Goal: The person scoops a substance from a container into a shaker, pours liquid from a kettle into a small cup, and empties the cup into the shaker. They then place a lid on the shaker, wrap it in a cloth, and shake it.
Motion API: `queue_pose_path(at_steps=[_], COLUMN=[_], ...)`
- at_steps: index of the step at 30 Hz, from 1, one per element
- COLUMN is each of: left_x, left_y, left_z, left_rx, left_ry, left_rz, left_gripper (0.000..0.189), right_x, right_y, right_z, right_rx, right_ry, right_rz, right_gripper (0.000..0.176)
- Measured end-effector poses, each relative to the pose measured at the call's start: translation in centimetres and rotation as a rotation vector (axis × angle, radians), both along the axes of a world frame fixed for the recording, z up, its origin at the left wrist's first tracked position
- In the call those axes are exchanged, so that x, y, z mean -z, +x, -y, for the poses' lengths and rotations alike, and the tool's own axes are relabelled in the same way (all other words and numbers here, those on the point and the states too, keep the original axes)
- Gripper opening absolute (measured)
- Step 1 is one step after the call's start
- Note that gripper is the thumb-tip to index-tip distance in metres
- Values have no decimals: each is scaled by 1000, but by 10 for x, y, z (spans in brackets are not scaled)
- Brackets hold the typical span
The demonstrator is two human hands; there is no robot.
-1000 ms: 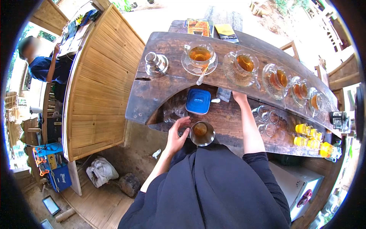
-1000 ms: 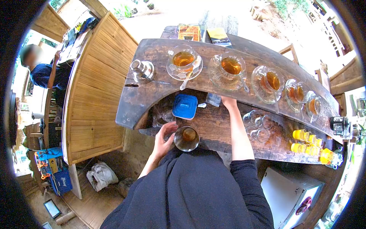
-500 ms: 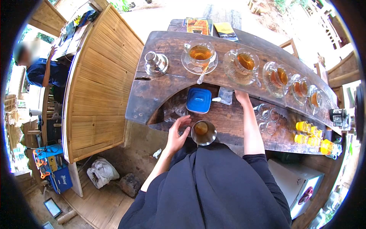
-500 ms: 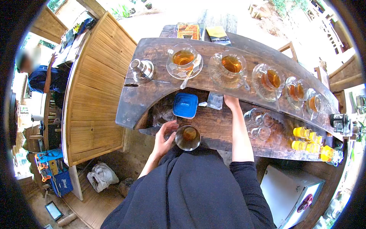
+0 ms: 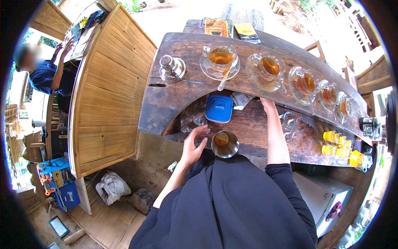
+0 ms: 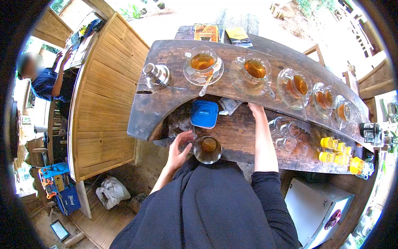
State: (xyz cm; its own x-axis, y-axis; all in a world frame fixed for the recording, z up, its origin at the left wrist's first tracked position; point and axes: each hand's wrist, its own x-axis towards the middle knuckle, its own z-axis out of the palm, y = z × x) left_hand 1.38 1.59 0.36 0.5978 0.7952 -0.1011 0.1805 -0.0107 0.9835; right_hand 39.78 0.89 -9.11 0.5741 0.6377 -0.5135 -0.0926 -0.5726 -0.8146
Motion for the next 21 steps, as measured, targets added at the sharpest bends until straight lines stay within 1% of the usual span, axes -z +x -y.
queue_pose_path(at_steps=[1, 3, 4, 6, 7, 9, 10, 12, 15, 19, 21], left_x=[0, 1, 1, 1, 0, -1, -1, 0, -1, -1, 0], left_y=[0, -1, 0, 1, 1, 1, 1, 1, 1, 0, 0], left_z=[0, -1, -2, -3, -3, -4, -4, -5, -5, -6, -6], left_rx=[2, 3, 4, 5, 6, 8, 9, 11, 12, 13, 16], left_ry=[-1, 4, 4, 13, 13, 24, 23, 30, 28, 19, 22], left_rz=[-1, -8, -8, 1, 1, -12, -12, -9, -5, -9, -21], left_gripper=[46, 45, 45, 45, 45, 45, 45, 45, 46, 46, 46], right_x=[12, 42, 55, 72, 55, 28, 22, 16, 19, 24, 25], right_y=[-4, -16, -15, -12, -19, -29, -29, -28, -17, -9, -13], right_z=[-4, -13, -17, -26, -27, -29, -29, -32, -33, -23, -16], right_rx=[2, 164, 165, 261, 262, 253, 243, 187, 16, -230, -255], right_ry=[-1, 286, 285, 271, 272, 354, 352, 312, 227, 220, 251], right_rz=[-1, 353, 353, -21, -21, -278, -304, -244, 99, 719, 847], right_gripper=[48, 30, 30, 33, 33, 33, 33, 33, 33, 32, 32])
